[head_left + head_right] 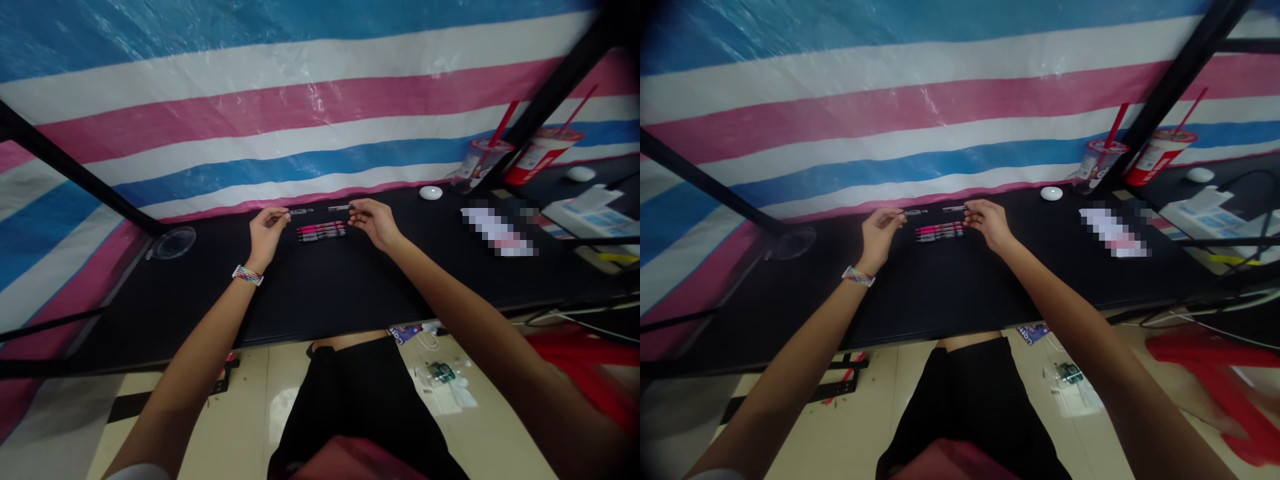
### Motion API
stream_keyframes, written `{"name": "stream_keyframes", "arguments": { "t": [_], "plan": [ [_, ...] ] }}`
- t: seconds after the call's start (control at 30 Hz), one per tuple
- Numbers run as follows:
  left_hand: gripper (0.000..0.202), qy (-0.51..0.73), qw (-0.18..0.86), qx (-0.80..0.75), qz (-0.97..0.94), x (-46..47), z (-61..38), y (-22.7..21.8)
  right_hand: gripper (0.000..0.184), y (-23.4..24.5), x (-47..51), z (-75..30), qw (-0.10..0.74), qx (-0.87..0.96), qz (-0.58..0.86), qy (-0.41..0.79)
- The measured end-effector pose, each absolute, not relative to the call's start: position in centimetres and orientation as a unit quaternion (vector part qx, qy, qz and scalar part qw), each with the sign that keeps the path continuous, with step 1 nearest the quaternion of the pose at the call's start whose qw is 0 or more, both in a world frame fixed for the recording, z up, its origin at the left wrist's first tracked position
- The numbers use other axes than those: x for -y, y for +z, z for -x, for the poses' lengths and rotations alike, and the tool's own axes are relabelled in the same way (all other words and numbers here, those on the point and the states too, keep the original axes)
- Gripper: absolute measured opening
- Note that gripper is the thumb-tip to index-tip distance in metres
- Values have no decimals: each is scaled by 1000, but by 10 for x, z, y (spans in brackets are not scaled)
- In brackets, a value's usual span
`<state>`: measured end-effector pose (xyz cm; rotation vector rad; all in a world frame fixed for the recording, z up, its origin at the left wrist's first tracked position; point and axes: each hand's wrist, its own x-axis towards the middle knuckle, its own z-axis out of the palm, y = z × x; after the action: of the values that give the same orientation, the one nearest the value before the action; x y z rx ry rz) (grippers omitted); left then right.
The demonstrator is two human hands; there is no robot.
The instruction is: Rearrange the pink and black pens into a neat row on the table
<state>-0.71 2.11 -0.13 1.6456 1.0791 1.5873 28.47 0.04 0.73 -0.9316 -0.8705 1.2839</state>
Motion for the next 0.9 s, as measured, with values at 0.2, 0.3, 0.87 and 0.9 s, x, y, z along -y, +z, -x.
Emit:
{"name": "stream_keyframes", "arguments": {
  "t": [0.2,0.3,0.87,0.9],
  "plan": [
    [12,606,314,-399,-612,-20,6,-1,13,7,0,-284,619,376,404,559],
    [11,602,310,-404,-615,-20,6,0,12,7,0,-284,618,379,406,557],
    [21,499,329,-419,-684,-14,2,0,22,0,7,-273,572,453,384,566],
    [24,495,315,-423,-690,-13,2,1,21,0,7,-273,574,452,380,566]
  ]
}}
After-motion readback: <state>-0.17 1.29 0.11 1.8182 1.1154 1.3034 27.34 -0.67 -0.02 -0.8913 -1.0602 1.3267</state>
